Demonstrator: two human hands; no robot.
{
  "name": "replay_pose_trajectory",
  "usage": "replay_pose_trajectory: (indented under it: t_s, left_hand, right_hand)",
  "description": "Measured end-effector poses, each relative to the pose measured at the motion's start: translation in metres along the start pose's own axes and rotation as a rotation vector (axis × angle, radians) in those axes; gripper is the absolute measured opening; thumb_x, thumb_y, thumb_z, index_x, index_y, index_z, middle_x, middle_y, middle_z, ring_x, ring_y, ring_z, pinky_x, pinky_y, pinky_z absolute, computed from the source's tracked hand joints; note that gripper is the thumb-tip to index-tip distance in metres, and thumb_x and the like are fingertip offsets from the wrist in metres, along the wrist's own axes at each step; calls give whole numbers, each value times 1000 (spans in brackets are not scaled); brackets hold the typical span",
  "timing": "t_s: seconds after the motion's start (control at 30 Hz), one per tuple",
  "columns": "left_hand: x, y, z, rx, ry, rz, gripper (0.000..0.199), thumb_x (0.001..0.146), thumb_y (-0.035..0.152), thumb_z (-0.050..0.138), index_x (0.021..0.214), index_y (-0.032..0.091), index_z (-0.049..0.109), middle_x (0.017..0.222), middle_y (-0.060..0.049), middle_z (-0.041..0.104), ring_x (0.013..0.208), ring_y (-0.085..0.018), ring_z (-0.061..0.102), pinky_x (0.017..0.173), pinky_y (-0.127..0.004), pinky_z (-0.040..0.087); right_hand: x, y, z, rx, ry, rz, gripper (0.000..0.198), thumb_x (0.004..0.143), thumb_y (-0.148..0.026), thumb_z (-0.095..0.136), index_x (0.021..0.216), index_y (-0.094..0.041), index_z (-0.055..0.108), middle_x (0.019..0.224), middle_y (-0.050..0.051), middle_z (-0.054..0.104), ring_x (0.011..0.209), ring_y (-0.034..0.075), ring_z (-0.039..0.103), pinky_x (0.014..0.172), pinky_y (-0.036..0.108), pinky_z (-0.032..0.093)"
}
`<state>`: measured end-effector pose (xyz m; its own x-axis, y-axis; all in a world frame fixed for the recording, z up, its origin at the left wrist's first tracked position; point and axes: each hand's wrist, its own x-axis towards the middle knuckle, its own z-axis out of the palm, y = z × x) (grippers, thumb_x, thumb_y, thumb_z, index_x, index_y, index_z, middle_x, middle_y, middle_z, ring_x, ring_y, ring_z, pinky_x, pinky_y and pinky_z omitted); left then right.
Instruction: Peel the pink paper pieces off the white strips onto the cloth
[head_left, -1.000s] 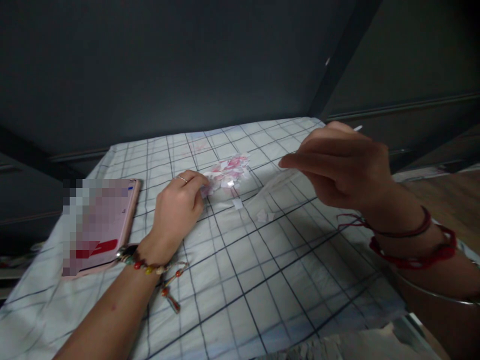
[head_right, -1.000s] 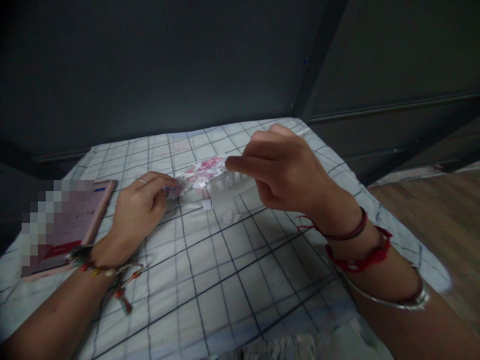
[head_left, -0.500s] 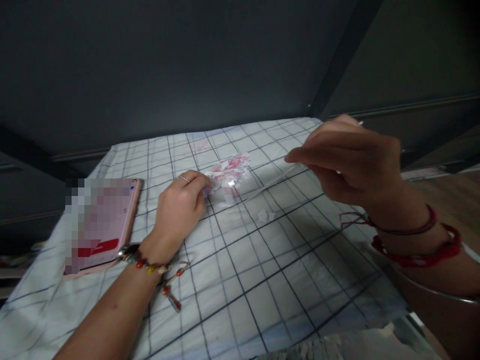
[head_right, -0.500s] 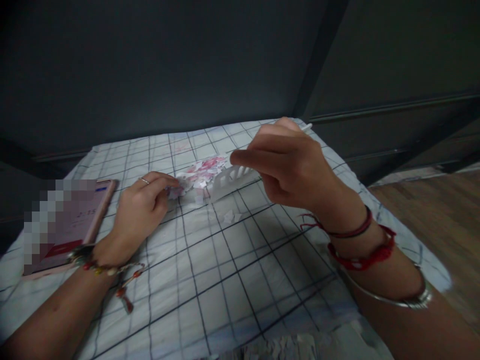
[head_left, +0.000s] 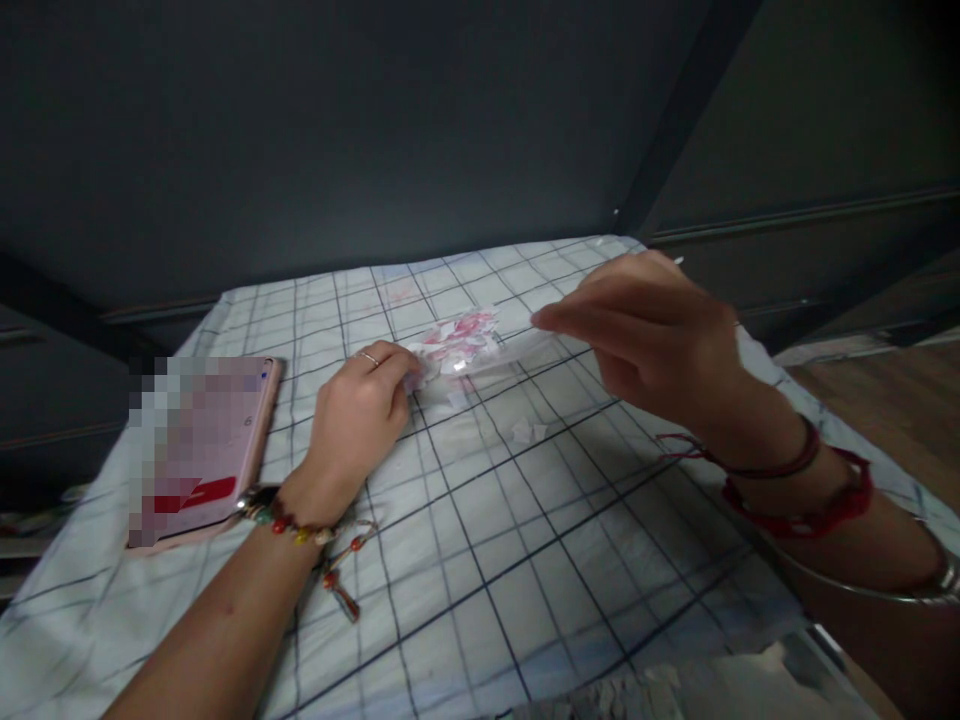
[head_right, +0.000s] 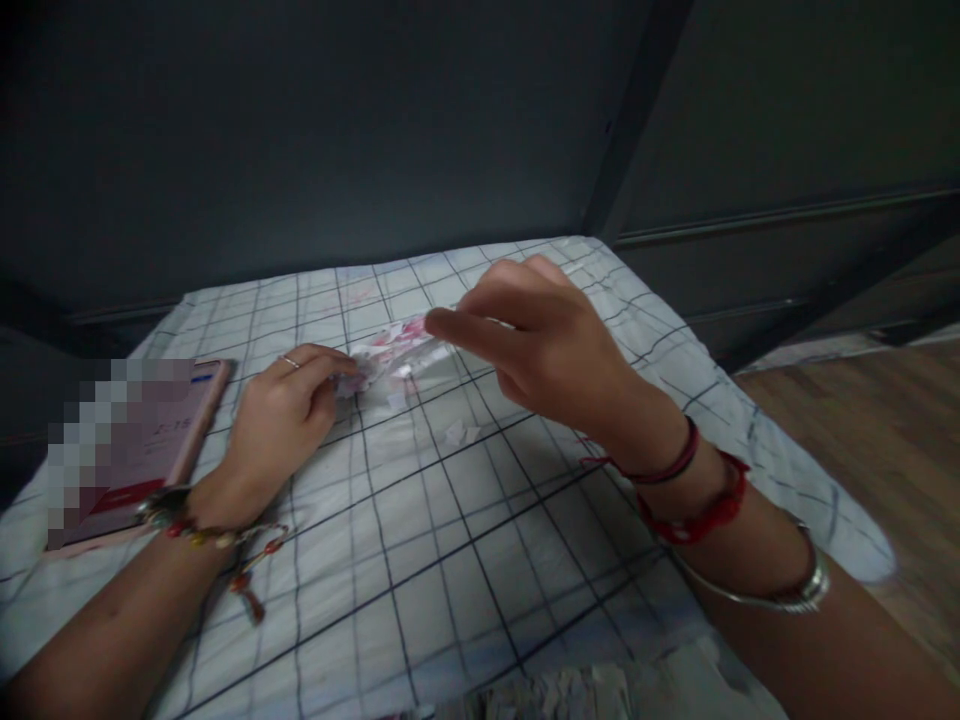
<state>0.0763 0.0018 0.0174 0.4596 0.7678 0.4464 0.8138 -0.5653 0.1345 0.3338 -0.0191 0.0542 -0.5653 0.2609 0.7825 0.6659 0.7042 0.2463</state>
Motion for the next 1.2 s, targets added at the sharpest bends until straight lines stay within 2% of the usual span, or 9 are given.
replay_pose_trajectory:
  t_s: [0.17,0.47,0.57,0.67,0.77,0.83,0.93,1.07,1.2]
  left_hand:
    - [1,1,-1,3,19,-12,32,74,5,36,86,18,63,95,-6,66,88,-20,62,81,-33,51]
    - [-2,-3,1,-6,26,-13,32,74,6,36,86,18,63,94,-6,66,88,-21,62,80,-33,51]
    - [-3,-4,2,-6,31,-13,31,74,6,36,85,18,62,94,-5,66,87,-20,62,80,-33,51]
    - [-4,-6,2,-12,20,-13,32,74,6,36,86,18,62,94,-5,66,89,-20,62,82,-33,51]
    - [-5,-7,2,-17,14,-10,31,75,6,35,85,17,63,95,-7,66,90,-21,63,83,-34,51]
    - [-5,-6,1,-19,13,-10,31,75,7,35,85,17,63,95,-8,66,90,-22,63,83,-35,51]
    - [-2,-2,-1,-17,9,-18,31,76,7,35,86,17,63,96,-7,66,90,-21,63,82,-35,51]
    - [0,2,-2,-17,18,-18,30,77,8,35,86,17,63,96,-7,66,90,-21,63,82,-35,52]
    - [2,4,-2,-13,14,-22,30,77,8,35,86,18,63,96,-7,66,89,-21,63,81,-35,52]
  right_hand:
    - [2,-2,4,8,-70,-116,24,90,-3,38,101,-21,50,79,-5,57,73,10,53,59,28,41]
    - [-1,4,-5,60,-38,-53,31,83,1,41,98,-23,54,85,-5,55,75,10,53,67,33,44]
    - [-1,5,-6,111,-92,-67,30,82,1,41,95,-23,53,82,-4,55,74,10,53,67,34,45]
    - [-1,8,-12,163,-136,-14,25,82,-2,42,88,-24,54,76,-5,53,72,10,53,67,34,44]
    - [0,9,-15,86,-101,56,25,80,-1,43,85,-23,54,74,-5,54,72,10,53,66,33,41]
    - [-1,9,-12,-22,-58,64,28,80,0,42,90,-23,55,76,-5,56,73,11,53,64,32,40]
    - [-4,8,-4,-124,-32,36,33,83,0,37,100,-23,54,79,-6,57,73,10,53,63,30,39]
    - [-4,5,4,-141,-38,-28,32,88,-3,37,108,-25,50,81,-6,55,72,9,51,63,28,39]
    - [-1,3,5,-143,-60,-84,24,91,-8,39,107,-23,49,75,-6,52,72,10,49,61,27,37]
